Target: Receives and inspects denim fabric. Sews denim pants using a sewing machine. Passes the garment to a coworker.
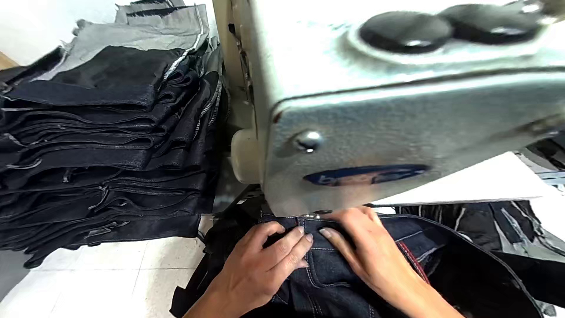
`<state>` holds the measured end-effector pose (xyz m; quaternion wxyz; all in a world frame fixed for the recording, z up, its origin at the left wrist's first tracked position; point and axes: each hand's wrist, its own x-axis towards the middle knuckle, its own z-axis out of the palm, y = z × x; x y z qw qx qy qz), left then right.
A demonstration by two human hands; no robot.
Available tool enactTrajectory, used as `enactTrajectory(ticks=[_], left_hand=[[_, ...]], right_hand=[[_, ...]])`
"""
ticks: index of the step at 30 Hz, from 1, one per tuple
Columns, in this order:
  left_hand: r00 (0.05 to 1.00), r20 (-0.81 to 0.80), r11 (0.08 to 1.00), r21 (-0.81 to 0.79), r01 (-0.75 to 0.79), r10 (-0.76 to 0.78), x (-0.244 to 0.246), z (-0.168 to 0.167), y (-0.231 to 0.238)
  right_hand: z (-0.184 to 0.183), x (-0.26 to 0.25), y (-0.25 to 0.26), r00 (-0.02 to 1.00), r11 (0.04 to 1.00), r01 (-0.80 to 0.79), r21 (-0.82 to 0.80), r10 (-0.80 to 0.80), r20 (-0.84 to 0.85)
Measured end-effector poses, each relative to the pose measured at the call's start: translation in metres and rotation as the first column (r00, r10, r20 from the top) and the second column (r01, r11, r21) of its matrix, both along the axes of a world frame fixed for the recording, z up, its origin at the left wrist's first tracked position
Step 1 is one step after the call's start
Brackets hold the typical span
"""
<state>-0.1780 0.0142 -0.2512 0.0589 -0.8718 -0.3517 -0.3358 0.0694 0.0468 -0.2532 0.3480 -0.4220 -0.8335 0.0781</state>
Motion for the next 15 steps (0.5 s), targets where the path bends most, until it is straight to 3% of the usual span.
enactTrajectory(ticks=[3, 9, 15], left_hand=[[0.998, -0.027, 0.999, 0.009, -0.049, 0.049, 0.006, 0.003, -0.006], [0.980, -0.054, 0.981, 0.054, -0.188, 0.190, 0.020, 0.009, -0.004], [0.977, -0.104, 0.982, 0.010, -0.187, 0.187, 0.020, 0.017, -0.002]], right_hand=[[-0.009, 0.009, 0.000, 0.994, 0.994, 0.069, -0.088, -0.076, -0.073], [0.001, 0.008, 0.025, 0.995, 0.999, 0.034, -0.038, -0.037, -0.093], [0.002, 0.014, 0.026, 0.993, 0.999, 0.005, -0.045, -0.010, -0.114]])
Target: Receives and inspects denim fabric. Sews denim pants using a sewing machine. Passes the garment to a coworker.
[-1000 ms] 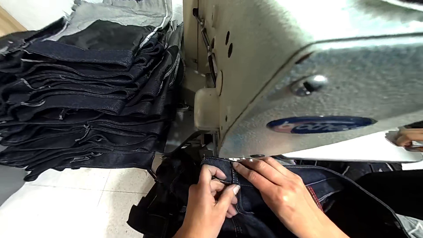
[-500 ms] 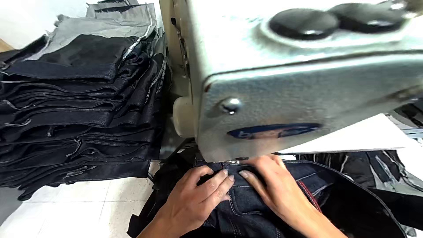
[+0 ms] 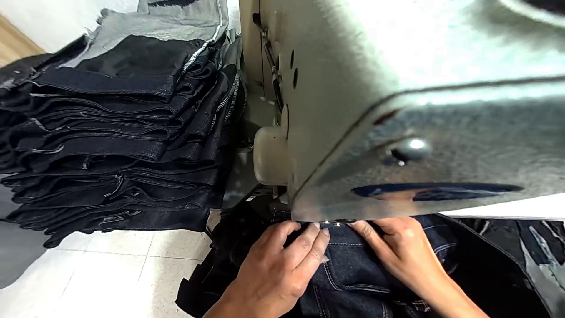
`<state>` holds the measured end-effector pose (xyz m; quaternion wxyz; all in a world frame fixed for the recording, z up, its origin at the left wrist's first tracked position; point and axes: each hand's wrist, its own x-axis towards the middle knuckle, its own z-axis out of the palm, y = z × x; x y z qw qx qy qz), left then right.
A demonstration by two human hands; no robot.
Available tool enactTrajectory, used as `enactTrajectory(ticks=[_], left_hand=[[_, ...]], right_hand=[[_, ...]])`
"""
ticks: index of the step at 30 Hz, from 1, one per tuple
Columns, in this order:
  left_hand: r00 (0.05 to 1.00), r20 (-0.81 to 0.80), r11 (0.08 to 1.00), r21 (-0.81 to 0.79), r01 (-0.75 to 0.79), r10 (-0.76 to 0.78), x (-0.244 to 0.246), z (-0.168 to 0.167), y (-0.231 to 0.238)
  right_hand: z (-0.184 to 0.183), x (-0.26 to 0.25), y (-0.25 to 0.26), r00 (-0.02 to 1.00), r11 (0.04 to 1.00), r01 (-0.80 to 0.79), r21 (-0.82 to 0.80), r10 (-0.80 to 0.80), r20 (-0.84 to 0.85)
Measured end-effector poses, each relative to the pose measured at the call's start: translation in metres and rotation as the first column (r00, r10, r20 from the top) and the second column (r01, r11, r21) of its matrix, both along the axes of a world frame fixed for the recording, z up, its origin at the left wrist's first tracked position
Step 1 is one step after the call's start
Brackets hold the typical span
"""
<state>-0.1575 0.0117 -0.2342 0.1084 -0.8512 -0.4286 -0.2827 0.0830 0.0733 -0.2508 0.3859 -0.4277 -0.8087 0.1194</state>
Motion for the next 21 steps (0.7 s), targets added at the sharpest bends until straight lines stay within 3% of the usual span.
enactTrajectory(ticks=[14, 16, 19, 21], left_hand=[[1.000, 0.008, 1.000, 0.003, -0.026, 0.026, 0.002, 0.003, -0.005], [0.997, 0.074, 0.999, -0.021, 0.025, -0.023, -0.003, 0.005, -0.006], [0.940, 0.333, 0.993, -0.070, 0.100, -0.071, -0.018, 0.005, -0.004], [0.903, 0.428, 0.998, -0.065, -0.007, 0.034, -0.029, 0.009, -0.002]], right_hand=[[0.001, 0.002, 0.003, 0.999, 0.997, -0.041, 0.058, 0.040, 0.019], [0.003, 0.001, 0.005, 0.997, 0.995, -0.068, 0.072, 0.066, 0.027], [0.004, 0.002, 0.006, 0.994, 0.991, -0.095, 0.091, 0.089, 0.068], [0.006, 0.003, 0.007, 0.993, 0.991, -0.088, 0.100, 0.080, 0.081]])
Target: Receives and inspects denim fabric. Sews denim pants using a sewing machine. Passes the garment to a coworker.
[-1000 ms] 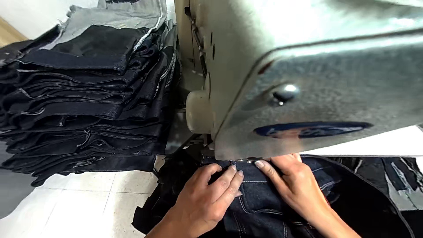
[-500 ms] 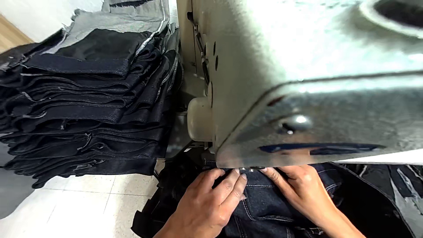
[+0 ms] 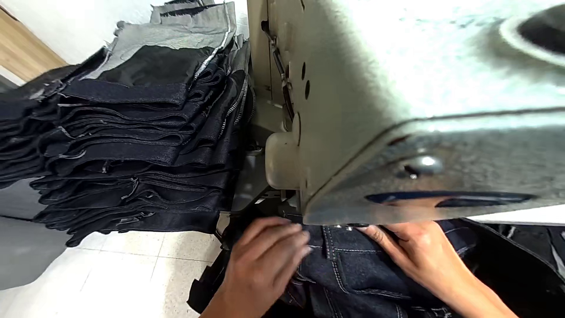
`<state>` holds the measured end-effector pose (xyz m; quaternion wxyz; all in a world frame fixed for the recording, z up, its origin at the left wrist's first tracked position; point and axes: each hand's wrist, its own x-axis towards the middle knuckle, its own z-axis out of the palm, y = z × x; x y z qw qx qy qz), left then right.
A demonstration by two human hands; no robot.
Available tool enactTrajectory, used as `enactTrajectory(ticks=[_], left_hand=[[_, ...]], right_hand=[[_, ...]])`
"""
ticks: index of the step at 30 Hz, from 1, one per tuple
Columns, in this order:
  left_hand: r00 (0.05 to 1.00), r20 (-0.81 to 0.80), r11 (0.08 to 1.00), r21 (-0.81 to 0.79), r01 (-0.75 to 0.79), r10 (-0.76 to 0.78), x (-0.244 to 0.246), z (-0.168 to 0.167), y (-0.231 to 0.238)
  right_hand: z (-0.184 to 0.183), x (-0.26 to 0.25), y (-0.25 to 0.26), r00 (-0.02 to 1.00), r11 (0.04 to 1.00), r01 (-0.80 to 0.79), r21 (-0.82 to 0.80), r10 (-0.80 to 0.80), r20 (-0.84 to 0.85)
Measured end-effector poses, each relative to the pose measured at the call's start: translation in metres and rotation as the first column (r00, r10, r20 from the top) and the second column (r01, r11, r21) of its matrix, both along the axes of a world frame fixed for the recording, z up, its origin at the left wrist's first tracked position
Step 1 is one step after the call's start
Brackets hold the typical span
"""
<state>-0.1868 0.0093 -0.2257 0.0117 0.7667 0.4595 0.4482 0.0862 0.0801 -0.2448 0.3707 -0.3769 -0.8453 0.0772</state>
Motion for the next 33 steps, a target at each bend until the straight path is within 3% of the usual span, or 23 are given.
enactTrajectory(ticks=[2, 4, 7, 9, 20, 27, 31, 33], left_hand=[[0.987, 0.073, 0.989, -0.050, -0.139, 0.143, -0.010, 0.003, 0.003], [0.965, 0.161, 0.961, -0.219, -0.168, 0.206, -0.017, 0.002, 0.006], [0.928, 0.309, 0.855, -0.519, -0.021, 0.210, -0.024, -0.005, 0.010], [0.894, 0.402, 0.797, -0.597, 0.091, 0.198, -0.023, -0.005, 0.012], [0.859, 0.499, 0.711, -0.644, 0.280, 0.114, -0.004, -0.003, 0.021], [0.892, 0.439, 0.760, -0.616, 0.208, 0.111, 0.013, -0.010, 0.030], [0.903, 0.417, 0.874, -0.472, 0.114, 0.107, 0.021, -0.014, 0.036], [0.944, 0.298, 0.830, -0.556, 0.050, 0.142, 0.022, -0.003, 0.043]], right_hand=[[0.000, -0.001, 0.000, 1.000, 1.000, -0.007, 0.011, 0.006, 0.010], [-0.001, -0.004, -0.001, 1.000, 1.000, -0.005, 0.024, 0.005, 0.031], [-0.001, -0.003, 0.000, 0.999, 1.000, 0.001, 0.009, -0.001, 0.043], [-0.002, -0.002, 0.000, 0.999, 1.000, 0.004, -0.014, -0.004, 0.042], [-0.010, -0.002, 0.000, 0.999, 0.999, 0.045, -0.031, -0.044, 0.028], [-0.016, -0.005, -0.005, 0.998, 0.986, 0.008, -0.169, -0.019, -0.063], [-0.013, -0.013, 0.004, 0.997, 0.998, 0.059, -0.026, -0.060, -0.050], [-0.006, -0.018, 0.016, 0.996, 0.993, 0.086, 0.076, -0.084, -0.036]])
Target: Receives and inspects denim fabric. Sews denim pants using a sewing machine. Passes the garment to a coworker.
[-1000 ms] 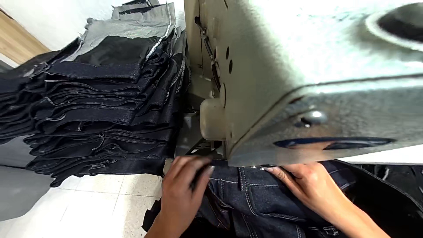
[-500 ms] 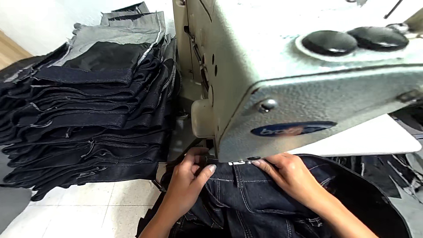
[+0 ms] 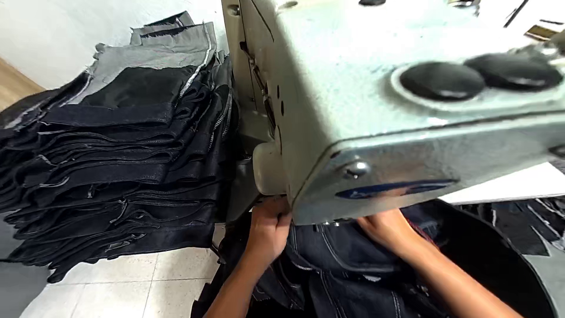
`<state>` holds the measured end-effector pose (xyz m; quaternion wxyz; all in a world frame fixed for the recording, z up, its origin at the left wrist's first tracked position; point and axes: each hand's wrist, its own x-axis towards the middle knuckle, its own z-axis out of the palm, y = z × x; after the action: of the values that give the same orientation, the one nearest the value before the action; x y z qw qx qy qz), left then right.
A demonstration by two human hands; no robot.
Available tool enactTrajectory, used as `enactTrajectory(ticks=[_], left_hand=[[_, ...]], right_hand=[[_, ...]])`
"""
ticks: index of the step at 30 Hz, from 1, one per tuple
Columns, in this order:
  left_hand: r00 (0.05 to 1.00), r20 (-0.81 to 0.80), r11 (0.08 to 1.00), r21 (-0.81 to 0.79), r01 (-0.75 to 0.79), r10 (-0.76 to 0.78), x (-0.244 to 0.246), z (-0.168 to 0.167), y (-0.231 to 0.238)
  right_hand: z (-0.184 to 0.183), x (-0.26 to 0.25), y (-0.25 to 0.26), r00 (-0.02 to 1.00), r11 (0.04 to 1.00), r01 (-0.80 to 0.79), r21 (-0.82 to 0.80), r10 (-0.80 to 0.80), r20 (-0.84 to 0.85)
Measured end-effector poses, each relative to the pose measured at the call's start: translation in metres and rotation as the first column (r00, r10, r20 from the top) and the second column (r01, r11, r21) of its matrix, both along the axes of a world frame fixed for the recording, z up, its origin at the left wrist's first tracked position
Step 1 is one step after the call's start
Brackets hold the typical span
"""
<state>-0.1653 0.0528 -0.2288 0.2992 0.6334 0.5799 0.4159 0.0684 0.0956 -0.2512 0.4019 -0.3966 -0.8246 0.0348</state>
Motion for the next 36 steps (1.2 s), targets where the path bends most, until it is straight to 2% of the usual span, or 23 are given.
enactTrajectory(ticks=[2, 4, 8, 14, 17, 20, 23, 24, 25, 26, 27, 28, 29, 30, 33, 36], left_hand=[[0.993, -0.082, 0.992, -0.096, 0.078, -0.086, -0.005, 0.010, 0.011], [0.980, -0.152, 0.991, -0.064, 0.120, -0.128, -0.009, 0.013, 0.015], [0.952, -0.301, 0.979, 0.175, 0.106, -0.049, -0.004, 0.003, 0.013], [0.946, -0.321, 0.924, 0.373, 0.083, 0.044, -0.005, -0.007, 0.013], [0.935, -0.348, 0.914, 0.397, 0.083, 0.066, -0.004, -0.004, 0.012], [0.951, -0.308, 0.911, 0.401, 0.094, 0.037, -0.007, -0.006, 0.013], [0.941, -0.338, 0.940, 0.328, 0.092, 0.026, -0.007, 0.000, 0.010], [0.924, -0.383, 0.982, 0.181, 0.061, 0.014, -0.004, 0.014, 0.005], [0.910, -0.411, 0.997, -0.076, 0.017, -0.047, 0.002, 0.037, 0.001], [0.900, -0.418, 0.960, -0.279, 0.006, -0.127, 0.004, 0.052, 0.002], [0.895, -0.421, 0.967, -0.250, 0.043, -0.148, 0.000, 0.049, 0.004], [0.894, -0.432, 0.993, -0.036, 0.112, -0.116, -0.006, 0.032, 0.006], [0.906, -0.410, 0.981, 0.111, 0.158, -0.100, -0.010, 0.020, 0.009], [0.916, -0.389, 0.970, 0.170, 0.176, -0.098, -0.012, 0.013, 0.011], [0.907, -0.401, 0.983, 0.066, 0.169, -0.129, -0.017, 0.011, 0.006], [0.890, -0.440, 0.991, 0.006, 0.135, -0.119, -0.022, 0.008, 0.001]], right_hand=[[0.008, -0.001, 0.011, 1.000, 1.000, -0.002, 0.026, 0.001, 0.014], [0.013, -0.001, 0.016, 1.000, 1.000, -0.013, 0.023, 0.012, 0.027], [0.022, -0.004, 0.016, 0.999, 0.999, 0.006, 0.051, -0.009, 0.043], [0.031, -0.007, 0.016, 0.996, 0.997, 0.036, 0.062, -0.041, 0.082], [0.027, -0.002, 0.014, 0.994, 0.998, 0.059, 0.024, -0.061, 0.092], [0.034, -0.003, 0.008, 0.992, 0.997, 0.075, -0.033, -0.072, 0.100], [0.032, 0.001, 0.008, 0.988, 0.973, 0.071, -0.222, -0.038, 0.149], [0.030, 0.004, 0.013, 0.988, 0.922, 0.058, -0.383, 0.002, 0.155], [0.029, 0.004, 0.017, 0.987, 0.881, 0.052, -0.471, 0.025, 0.156], [0.032, 0.003, 0.019, 0.985, 0.869, 0.050, -0.492, 0.038, 0.168], [0.040, 0.000, 0.020, 0.983, 0.867, 0.053, -0.496, 0.042, 0.177], [0.052, -0.004, 0.019, 0.982, 0.840, 0.070, -0.539, 0.038, 0.187], [0.058, -0.006, 0.019, 0.984, 0.856, 0.072, -0.512, 0.022, 0.175], [0.061, -0.004, 0.018, 0.984, 0.869, 0.069, -0.491, 0.021, 0.175], [0.048, 0.019, 0.015, 0.978, 0.914, 0.108, -0.390, -0.026, 0.208], [0.036, 0.058, 0.011, 0.937, 0.921, 0.261, -0.290, -0.170, 0.306]])
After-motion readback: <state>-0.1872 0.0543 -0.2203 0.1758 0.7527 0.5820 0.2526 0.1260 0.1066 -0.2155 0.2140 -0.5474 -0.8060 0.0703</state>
